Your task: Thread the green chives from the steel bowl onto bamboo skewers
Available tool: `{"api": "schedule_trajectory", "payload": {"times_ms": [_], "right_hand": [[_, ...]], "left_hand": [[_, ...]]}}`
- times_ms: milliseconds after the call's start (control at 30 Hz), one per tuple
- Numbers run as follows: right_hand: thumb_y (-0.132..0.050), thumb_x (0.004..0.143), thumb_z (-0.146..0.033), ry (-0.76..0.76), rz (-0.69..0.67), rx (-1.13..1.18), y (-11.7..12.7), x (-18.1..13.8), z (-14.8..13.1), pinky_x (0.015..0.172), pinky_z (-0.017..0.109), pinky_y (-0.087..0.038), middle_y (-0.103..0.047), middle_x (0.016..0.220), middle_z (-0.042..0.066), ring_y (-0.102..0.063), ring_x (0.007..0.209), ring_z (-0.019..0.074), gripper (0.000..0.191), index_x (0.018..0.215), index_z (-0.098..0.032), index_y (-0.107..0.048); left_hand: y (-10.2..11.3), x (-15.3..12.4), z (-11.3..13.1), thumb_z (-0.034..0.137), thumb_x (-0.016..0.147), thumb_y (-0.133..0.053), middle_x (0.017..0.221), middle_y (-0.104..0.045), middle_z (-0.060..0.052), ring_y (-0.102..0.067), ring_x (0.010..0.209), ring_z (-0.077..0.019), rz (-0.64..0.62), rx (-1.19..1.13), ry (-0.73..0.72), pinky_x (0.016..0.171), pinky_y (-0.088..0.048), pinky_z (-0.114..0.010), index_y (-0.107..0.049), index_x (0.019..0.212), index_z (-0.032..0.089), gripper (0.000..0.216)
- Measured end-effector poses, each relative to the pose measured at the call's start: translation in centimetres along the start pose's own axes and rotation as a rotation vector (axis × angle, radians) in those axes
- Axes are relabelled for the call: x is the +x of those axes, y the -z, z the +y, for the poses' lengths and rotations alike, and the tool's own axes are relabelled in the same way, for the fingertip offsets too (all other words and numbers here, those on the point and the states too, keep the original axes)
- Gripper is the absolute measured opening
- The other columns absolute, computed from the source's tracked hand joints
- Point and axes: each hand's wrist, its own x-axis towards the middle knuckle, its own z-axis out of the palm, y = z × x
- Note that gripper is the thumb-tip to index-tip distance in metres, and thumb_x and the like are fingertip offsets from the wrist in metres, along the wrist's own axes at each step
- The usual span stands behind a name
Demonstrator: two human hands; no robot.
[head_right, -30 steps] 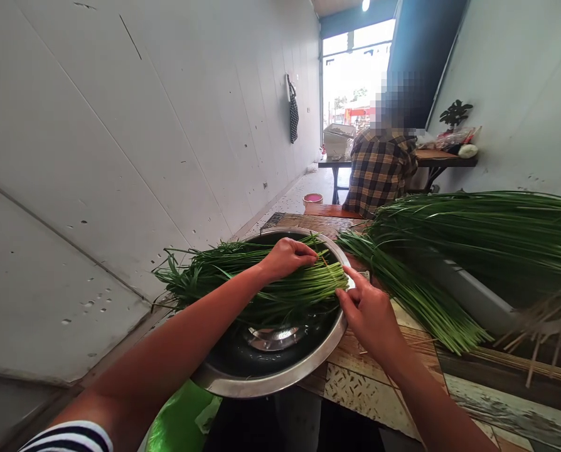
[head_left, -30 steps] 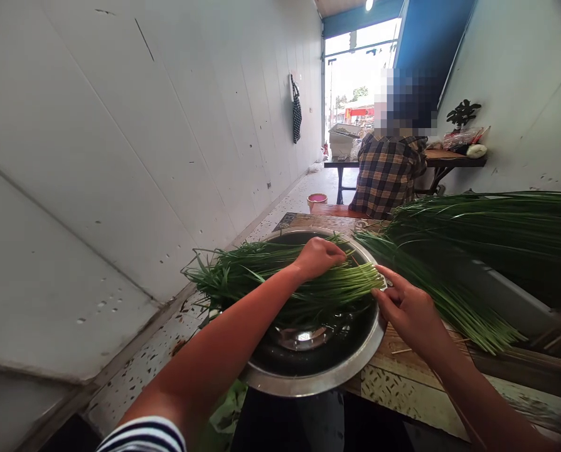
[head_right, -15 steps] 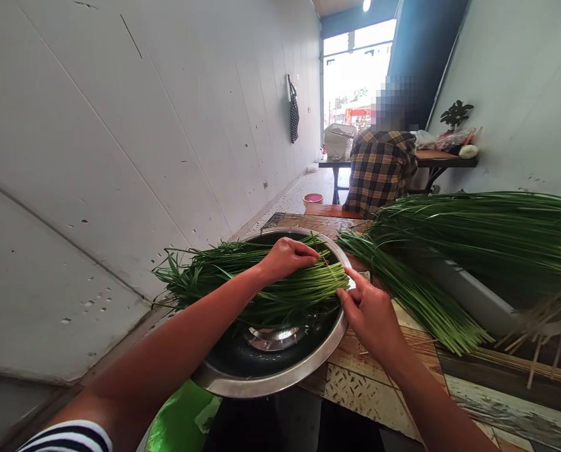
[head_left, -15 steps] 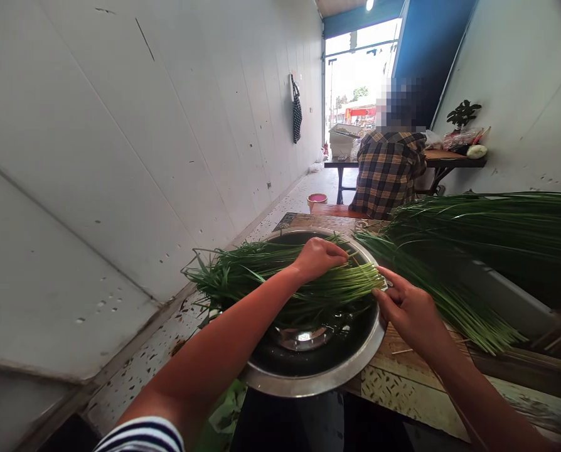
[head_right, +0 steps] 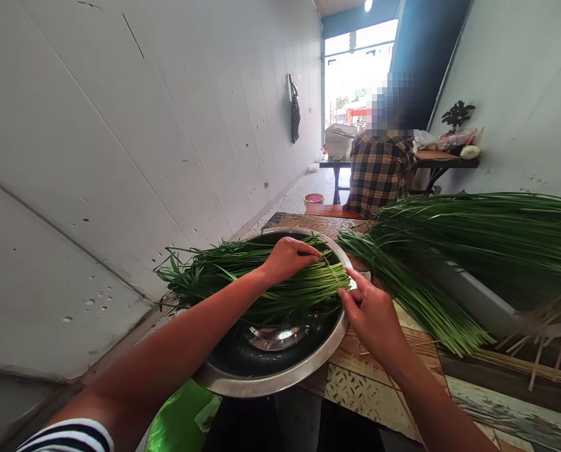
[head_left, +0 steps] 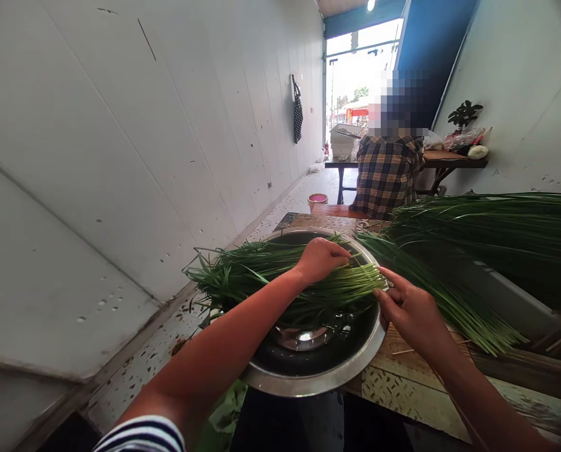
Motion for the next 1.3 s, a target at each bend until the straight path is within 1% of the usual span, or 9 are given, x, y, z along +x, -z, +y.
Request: {"api": "schedule_trajectory", "payload": {"times_ms": [100, 300, 433, 533, 633, 733, 967, 1133, 1300], "right_hand": [[-0.047, 0.081, -0.041, 0.005, 0.008, -0.009, -0.04, 0.04, 0.01, 0.054, 0.026, -0.039, -0.051, 0.046, -0.005, -0.046, 0.047, 0.0143, 0.062, 0.130, -0.004, -0.053], [-0.046, 0.082, -0.041, -0.010, -0.014, -0.001, -0.10, 0.17, 0.05, 0.055, 0.026, -0.040, -0.052, 0.045, -0.005, -0.049, 0.047, 0.0148, 0.062, 0.132, -0.003, -0.051], [-0.046, 0.082, -0.041, 0.002, 0.006, 0.001, -0.09, 0.11, -0.02, 0.054, 0.026, -0.040, -0.049, 0.044, -0.006, -0.047, 0.046, 0.0141, 0.062, 0.130, -0.003, -0.052], [-0.047, 0.081, -0.040, -0.001, 0.008, 0.000, -0.05, 0.02, -0.09, 0.054, 0.025, -0.040, -0.051, 0.045, -0.006, -0.047, 0.046, 0.0139, 0.062, 0.130, -0.003, -0.053], [-0.046, 0.082, -0.041, -0.001, 0.005, -0.003, -0.03, -0.01, -0.12, 0.055, 0.025, -0.041, -0.054, 0.047, -0.005, -0.050, 0.048, 0.0144, 0.062, 0.131, -0.004, -0.052], [-0.046, 0.082, -0.041, -0.002, 0.002, 0.002, -0.04, 0.02, -0.17, 0.055, 0.025, -0.041, -0.053, 0.046, -0.005, -0.050, 0.048, 0.0145, 0.062, 0.131, -0.003, -0.052], [-0.047, 0.081, -0.039, -0.002, 0.007, 0.010, -0.04, -0.02, -0.24, 0.054, 0.024, -0.040, -0.053, 0.046, -0.006, -0.048, 0.048, 0.0135, 0.060, 0.130, -0.004, -0.053], [-0.048, 0.081, -0.038, 0.004, 0.013, 0.011, -0.04, 0.02, -0.18, 0.052, 0.024, -0.039, -0.050, 0.045, -0.006, -0.046, 0.047, 0.0128, 0.059, 0.129, -0.004, -0.054], [-0.048, 0.082, -0.037, 0.004, 0.016, 0.004, -0.03, 0.09, -0.21, 0.052, 0.025, -0.039, -0.050, 0.045, -0.006, -0.044, 0.046, 0.0128, 0.057, 0.129, -0.005, -0.054]], "left_hand": [[0.01, 0.06, 0.08, 0.020, 0.071, -0.066, 0.076, -0.074, -0.003, -0.066, 0.073, -0.0148, 0.023, 0.021, 0.017, 0.074, -0.052, -0.023, -0.077, 0.083, 0.016, 0.017], [-0.02, 0.09, 0.02, 0.020, 0.070, -0.067, 0.076, -0.074, -0.002, -0.066, 0.073, -0.0143, 0.014, 0.038, 0.010, 0.072, -0.051, -0.023, -0.077, 0.083, 0.017, 0.016], [-0.08, 0.11, -0.03, 0.019, 0.070, -0.067, 0.079, -0.075, -0.001, -0.067, 0.075, -0.0142, 0.009, 0.037, 0.009, 0.072, -0.051, -0.022, -0.077, 0.083, 0.018, 0.016], [-0.09, 0.15, -0.04, 0.020, 0.070, -0.067, 0.078, -0.075, -0.002, -0.067, 0.075, -0.0149, 0.017, 0.049, 0.009, 0.071, -0.052, -0.023, -0.077, 0.084, 0.017, 0.017], [-0.11, 0.18, -0.04, 0.020, 0.070, -0.067, 0.078, -0.075, -0.002, -0.067, 0.076, -0.0150, 0.023, 0.057, 0.001, 0.072, -0.052, -0.023, -0.077, 0.083, 0.017, 0.017], [-0.14, 0.18, -0.01, 0.018, 0.070, -0.066, 0.080, -0.075, -0.002, -0.068, 0.077, -0.0147, 0.023, 0.066, 0.002, 0.074, -0.052, -0.023, -0.077, 0.083, 0.018, 0.016], [-0.14, 0.08, 0.11, 0.018, 0.070, -0.067, 0.081, -0.075, -0.002, -0.068, 0.077, -0.0144, 0.024, 0.055, 0.000, 0.075, -0.052, -0.023, -0.077, 0.084, 0.018, 0.017], [-0.13, 0.02, 0.20, 0.018, 0.070, -0.068, 0.080, -0.075, -0.001, -0.067, 0.079, -0.0145, 0.029, 0.060, -0.002, 0.076, -0.052, -0.023, -0.077, 0.082, 0.020, 0.015], [-0.13, -0.06, 0.24, 0.018, 0.071, -0.067, 0.081, -0.075, 0.000, -0.067, 0.079, -0.0146, 0.029, 0.063, -0.043, 0.079, -0.052, -0.024, -0.077, 0.081, 0.021, 0.014]]}}
